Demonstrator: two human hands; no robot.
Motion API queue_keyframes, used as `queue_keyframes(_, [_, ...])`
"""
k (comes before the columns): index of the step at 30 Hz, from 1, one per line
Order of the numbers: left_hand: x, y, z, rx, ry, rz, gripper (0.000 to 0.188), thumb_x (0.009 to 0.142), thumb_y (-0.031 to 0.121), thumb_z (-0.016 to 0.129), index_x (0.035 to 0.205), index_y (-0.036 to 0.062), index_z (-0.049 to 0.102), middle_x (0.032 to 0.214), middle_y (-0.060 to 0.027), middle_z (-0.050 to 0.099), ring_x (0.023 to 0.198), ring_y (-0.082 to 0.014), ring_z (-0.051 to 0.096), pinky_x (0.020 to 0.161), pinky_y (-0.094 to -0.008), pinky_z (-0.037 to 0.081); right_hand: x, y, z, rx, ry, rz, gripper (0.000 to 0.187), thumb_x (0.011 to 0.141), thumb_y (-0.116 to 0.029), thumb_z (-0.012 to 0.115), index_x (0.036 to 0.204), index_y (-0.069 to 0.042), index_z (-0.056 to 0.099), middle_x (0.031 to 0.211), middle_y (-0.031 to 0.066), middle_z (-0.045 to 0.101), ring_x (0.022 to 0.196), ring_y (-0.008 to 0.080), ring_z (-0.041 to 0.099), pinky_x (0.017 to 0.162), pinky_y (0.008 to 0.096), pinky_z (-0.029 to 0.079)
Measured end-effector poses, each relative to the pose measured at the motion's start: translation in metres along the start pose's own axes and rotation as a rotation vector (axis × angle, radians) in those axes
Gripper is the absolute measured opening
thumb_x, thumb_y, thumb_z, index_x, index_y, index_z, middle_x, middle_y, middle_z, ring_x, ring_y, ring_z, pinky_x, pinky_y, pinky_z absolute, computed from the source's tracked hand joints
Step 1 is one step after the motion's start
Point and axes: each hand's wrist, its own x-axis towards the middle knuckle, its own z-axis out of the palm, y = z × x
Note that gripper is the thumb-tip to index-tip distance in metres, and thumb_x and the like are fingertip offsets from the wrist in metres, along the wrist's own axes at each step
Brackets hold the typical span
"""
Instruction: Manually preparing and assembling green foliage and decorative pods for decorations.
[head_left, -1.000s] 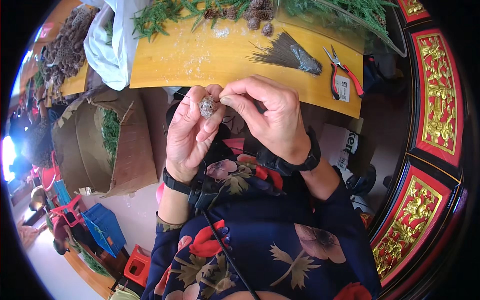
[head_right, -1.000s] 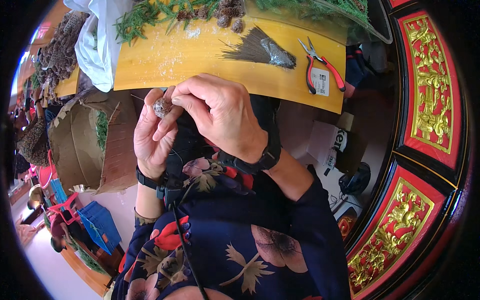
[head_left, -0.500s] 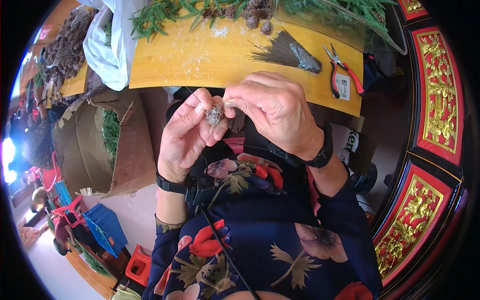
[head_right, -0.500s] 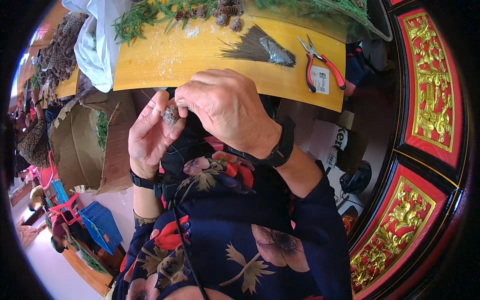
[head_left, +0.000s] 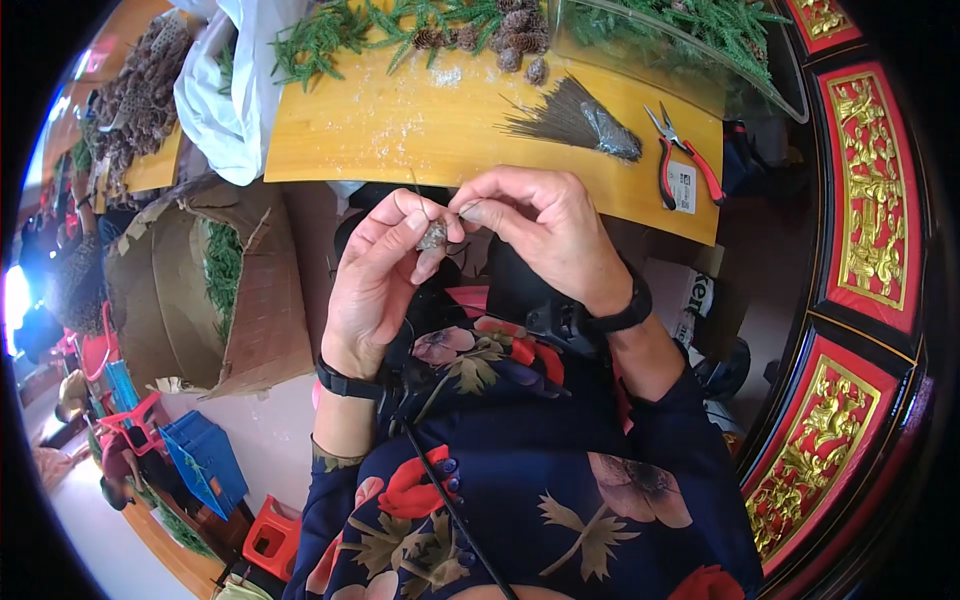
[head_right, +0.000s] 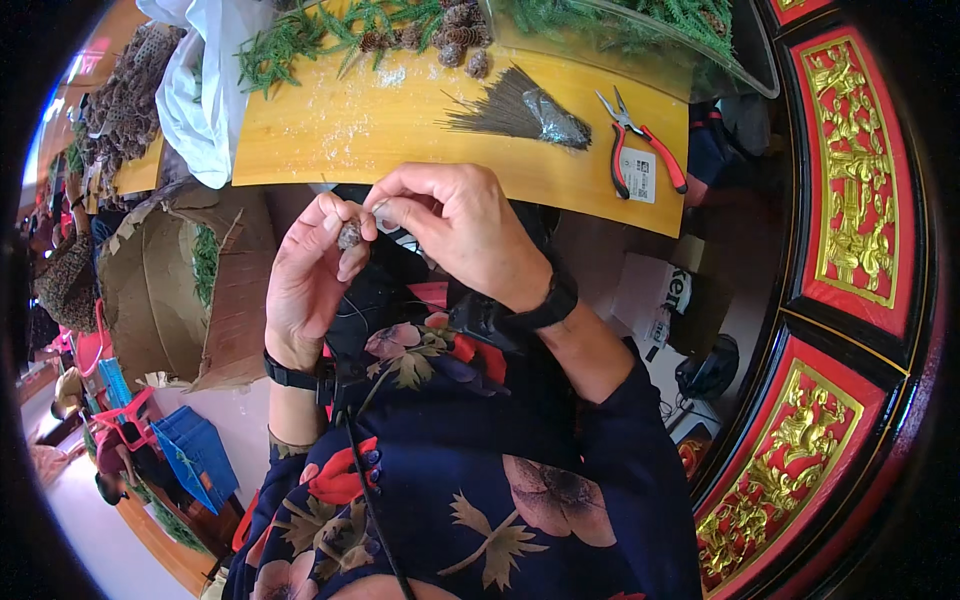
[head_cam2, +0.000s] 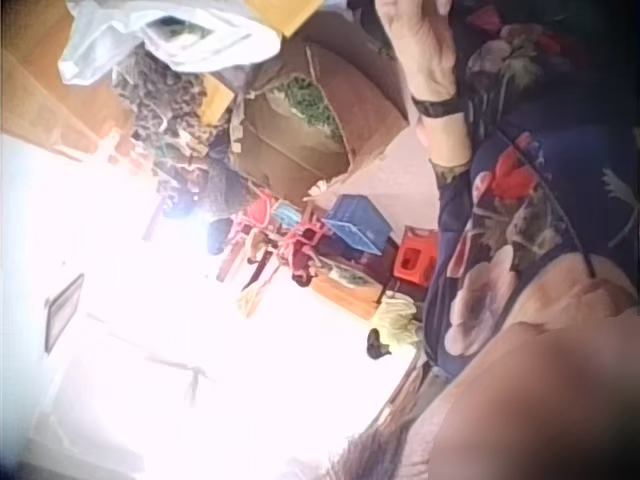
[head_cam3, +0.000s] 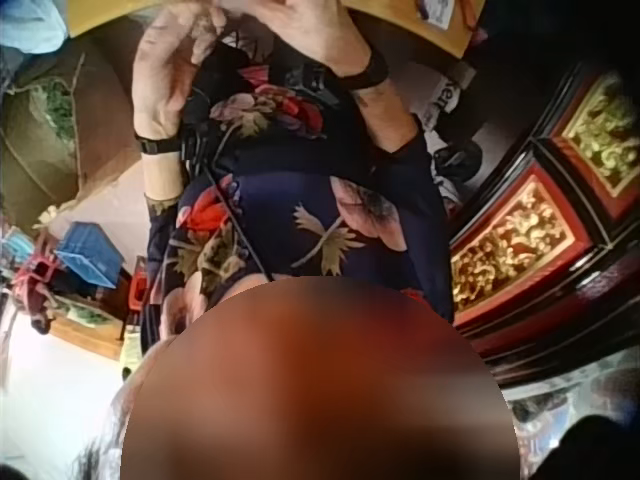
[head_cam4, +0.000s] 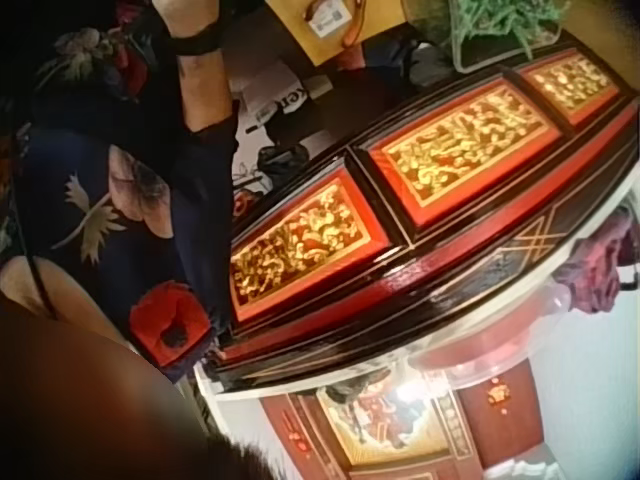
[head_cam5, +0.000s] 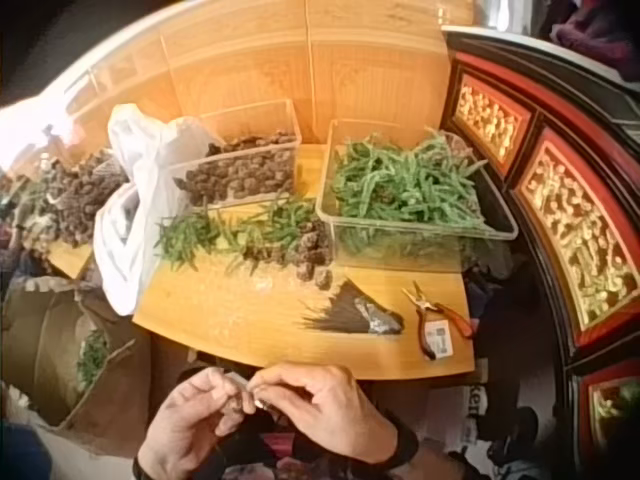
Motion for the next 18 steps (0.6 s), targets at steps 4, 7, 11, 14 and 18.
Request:
queue_keyframes(4, [-0.002, 0.001, 0.002, 0.152, 0.063, -0.007, 0.012, 0.095, 0.016, 0.057, 0.101, 0.0067, 0.054, 0.09, -0.0114, 0.06, 0.062, -0.0077, 0.042, 0.057, -0.0188, 0.035, 0.004, -0.009, 0.001, -0.009, -0.016, -0.013, 0.014, 0.09, -0.004, 0.062, 0.102, 0.002, 0.066, 0.083, 0.0027, 0.066, 0.072, 0.0042, 0.057, 0.066, 0.0205, 0.048])
queue_keyframes(7, [-0.001, 0.001, 0.001, 0.054, 0.162, 0.004, 0.009, 0.092, 0.009, 0.058, 0.101, 0.0067, 0.055, 0.088, -0.0092, 0.064, 0.061, -0.0045, 0.042, 0.055, -0.0177, 0.034, 0.007, -0.011, 0.001, 0.135, -0.061, 0.072, 0.014, 0.091, -0.006, 0.063, 0.102, 0.002, 0.066, 0.085, 0.0022, 0.065, 0.074, 0.0044, 0.057, 0.068, 0.0202, 0.047])
queue_keyframes(11, [-0.002, -0.003, -0.003, 0.053, 0.188, 0.018, 0.014, 0.091, 0.006, 0.059, 0.104, 0.0076, 0.054, 0.09, -0.008, 0.065, 0.061, -0.004, 0.042, 0.055, -0.0173, 0.034, 0.014, -0.004, 0.008, 0.393, -0.146, 0.177, 0.013, 0.091, -0.007, 0.063, 0.099, 0.003, 0.066, 0.083, 0.0029, 0.065, 0.073, 0.0051, 0.058, 0.066, 0.0198, 0.046])
queue_keyframes(14, [-0.002, -0.003, 0.004, 0.156, 0.236, 0.012, 0.014, 0.093, 0.012, 0.057, 0.106, 0.0078, 0.054, 0.087, -0.0061, 0.062, 0.061, -0.0051, 0.041, 0.055, -0.0181, 0.032, 0.016, 0.001, 0.014, 0.309, -0.122, 0.097, 0.013, 0.09, -0.007, 0.064, 0.097, 0.003, 0.065, 0.082, 0.0033, 0.064, 0.071, 0.0051, 0.058, 0.063, 0.019, 0.045])
queue_keyframes(18, [-0.003, 0.003, 0.008, 0.254, 0.158, -0.091, 0.01, 0.095, 0.015, 0.053, 0.101, 0.007, 0.055, 0.079, -0.0008, 0.057, 0.06, -0.0044, 0.037, 0.053, -0.0186, 0.029, 0.013, -0.007, 0.013, 0.093, -0.013, 0.066, 0.011, 0.086, -0.008, 0.067, 0.088, 0.003, 0.069, 0.071, 0.0028, 0.065, 0.062, 0.0039, 0.056, 0.056, 0.0206, 0.045])
